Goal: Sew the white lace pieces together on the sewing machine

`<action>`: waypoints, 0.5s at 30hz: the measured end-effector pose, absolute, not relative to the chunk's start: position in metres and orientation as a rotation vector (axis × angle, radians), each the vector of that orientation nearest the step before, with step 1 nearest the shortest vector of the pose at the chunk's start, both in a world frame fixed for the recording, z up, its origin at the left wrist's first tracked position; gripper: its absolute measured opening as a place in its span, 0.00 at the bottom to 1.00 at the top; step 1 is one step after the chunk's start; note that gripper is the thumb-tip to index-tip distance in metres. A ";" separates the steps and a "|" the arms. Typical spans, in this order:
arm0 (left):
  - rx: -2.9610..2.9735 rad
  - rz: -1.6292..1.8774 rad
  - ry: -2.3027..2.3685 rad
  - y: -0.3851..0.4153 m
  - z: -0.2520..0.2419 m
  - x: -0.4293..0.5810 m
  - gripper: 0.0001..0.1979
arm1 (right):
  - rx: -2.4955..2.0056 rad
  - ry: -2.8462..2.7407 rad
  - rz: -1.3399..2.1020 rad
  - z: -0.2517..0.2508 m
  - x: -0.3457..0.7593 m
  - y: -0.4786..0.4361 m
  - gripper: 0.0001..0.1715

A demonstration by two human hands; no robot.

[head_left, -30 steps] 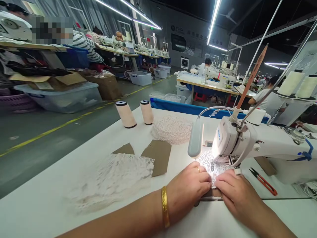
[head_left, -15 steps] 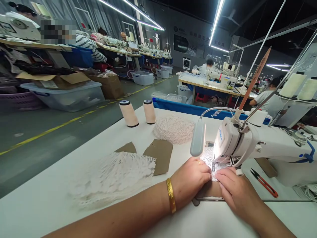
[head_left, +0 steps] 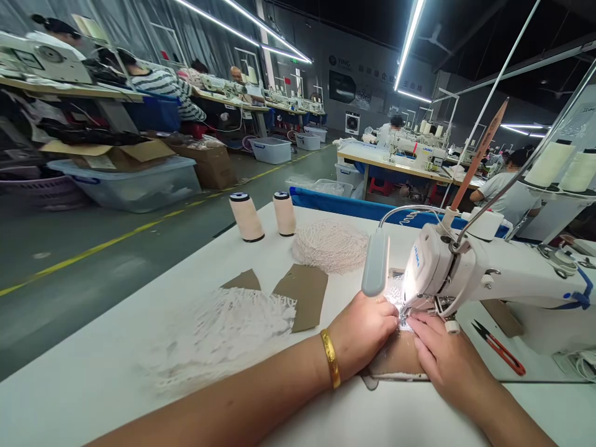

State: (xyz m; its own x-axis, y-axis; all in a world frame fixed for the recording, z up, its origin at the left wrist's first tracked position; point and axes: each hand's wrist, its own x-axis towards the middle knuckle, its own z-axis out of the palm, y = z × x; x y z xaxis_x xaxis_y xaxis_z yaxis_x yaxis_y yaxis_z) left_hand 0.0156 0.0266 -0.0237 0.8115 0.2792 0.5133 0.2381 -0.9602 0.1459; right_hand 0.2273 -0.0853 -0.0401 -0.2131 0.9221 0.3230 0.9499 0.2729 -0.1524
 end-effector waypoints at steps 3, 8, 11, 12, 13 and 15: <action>2.949 0.850 0.430 0.027 -0.024 0.016 0.14 | -1.695 -2.205 -0.127 -0.038 0.227 -0.085 0.28; 2.963 0.790 0.506 0.026 -0.023 0.014 0.12 | -1.692 -2.229 -0.130 -0.037 0.226 -0.084 0.28; 2.961 0.702 0.632 0.027 -0.019 0.012 0.06 | -1.673 -2.223 -0.144 -0.037 0.226 -0.085 0.27; 2.962 0.672 0.692 0.026 -0.017 0.012 0.04 | -1.651 -2.218 -0.155 -0.036 0.226 -0.085 0.27; 2.967 0.643 0.763 0.025 -0.014 0.011 0.05 | -1.619 -2.213 -0.168 -0.035 0.226 -0.086 0.26; 2.973 0.592 0.884 0.019 -0.008 0.011 0.09 | -1.523 -2.208 -0.190 -0.032 0.226 -0.087 0.24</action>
